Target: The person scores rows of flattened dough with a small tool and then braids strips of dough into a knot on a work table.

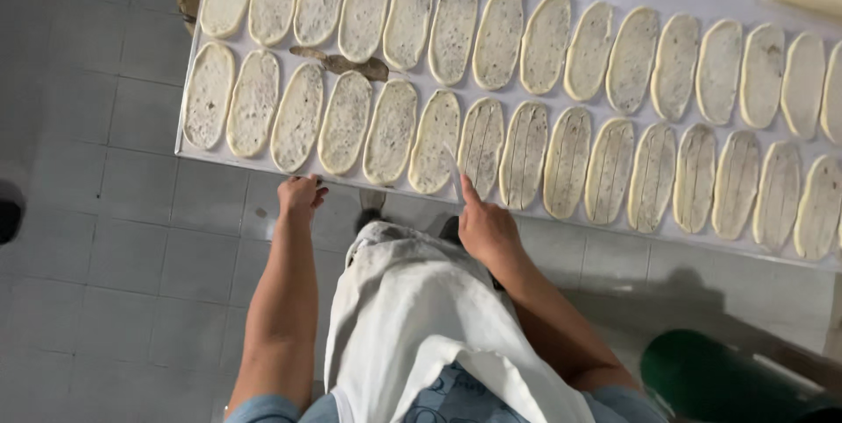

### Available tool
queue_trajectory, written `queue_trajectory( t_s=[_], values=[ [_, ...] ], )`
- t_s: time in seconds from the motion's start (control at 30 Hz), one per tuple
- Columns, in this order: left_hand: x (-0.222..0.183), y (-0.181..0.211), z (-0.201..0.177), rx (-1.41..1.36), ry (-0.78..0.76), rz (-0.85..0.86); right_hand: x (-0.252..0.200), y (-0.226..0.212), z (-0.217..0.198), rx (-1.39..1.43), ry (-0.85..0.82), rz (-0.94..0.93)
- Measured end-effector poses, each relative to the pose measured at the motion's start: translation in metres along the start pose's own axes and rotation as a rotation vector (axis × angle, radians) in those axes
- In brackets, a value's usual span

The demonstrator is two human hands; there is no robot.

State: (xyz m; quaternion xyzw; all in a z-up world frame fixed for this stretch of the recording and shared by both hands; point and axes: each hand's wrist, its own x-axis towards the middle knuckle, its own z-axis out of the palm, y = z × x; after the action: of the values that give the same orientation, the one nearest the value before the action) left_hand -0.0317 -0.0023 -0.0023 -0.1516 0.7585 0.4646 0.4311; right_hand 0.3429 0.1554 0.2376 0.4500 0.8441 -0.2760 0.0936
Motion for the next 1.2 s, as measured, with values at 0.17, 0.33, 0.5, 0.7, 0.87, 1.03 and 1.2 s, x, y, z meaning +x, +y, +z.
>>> queue_trajectory(
  t_s=[0.17,0.33,0.5,0.7,0.87,1.03,1.2],
  values=[
    [-0.017,-0.037,0.026,0.078,-0.090,0.189,0.042,-0.022,0.010,-0.019,0.079,0.116],
    [0.012,-0.057,-0.057,0.625,-0.132,0.573,0.104,-0.047,0.049,-0.116,0.149,0.234],
    [0.042,-0.058,-0.172,0.405,-0.086,0.440,0.123,-0.066,0.052,-0.229,0.133,0.342],
    [0.074,0.029,-0.225,-0.180,-0.107,0.383,0.032,-0.118,0.081,-0.230,0.071,0.404],
    [0.095,0.074,-0.207,-0.374,-0.190,0.362,-0.072,-0.136,0.115,-0.142,-0.129,0.517],
    [0.091,0.077,-0.177,-0.404,-0.198,0.466,-0.049,-0.116,0.084,-0.169,0.133,0.396],
    [0.082,0.076,-0.189,-0.193,-0.113,0.428,0.054,-0.082,0.051,-0.256,0.202,0.370]
  ],
)
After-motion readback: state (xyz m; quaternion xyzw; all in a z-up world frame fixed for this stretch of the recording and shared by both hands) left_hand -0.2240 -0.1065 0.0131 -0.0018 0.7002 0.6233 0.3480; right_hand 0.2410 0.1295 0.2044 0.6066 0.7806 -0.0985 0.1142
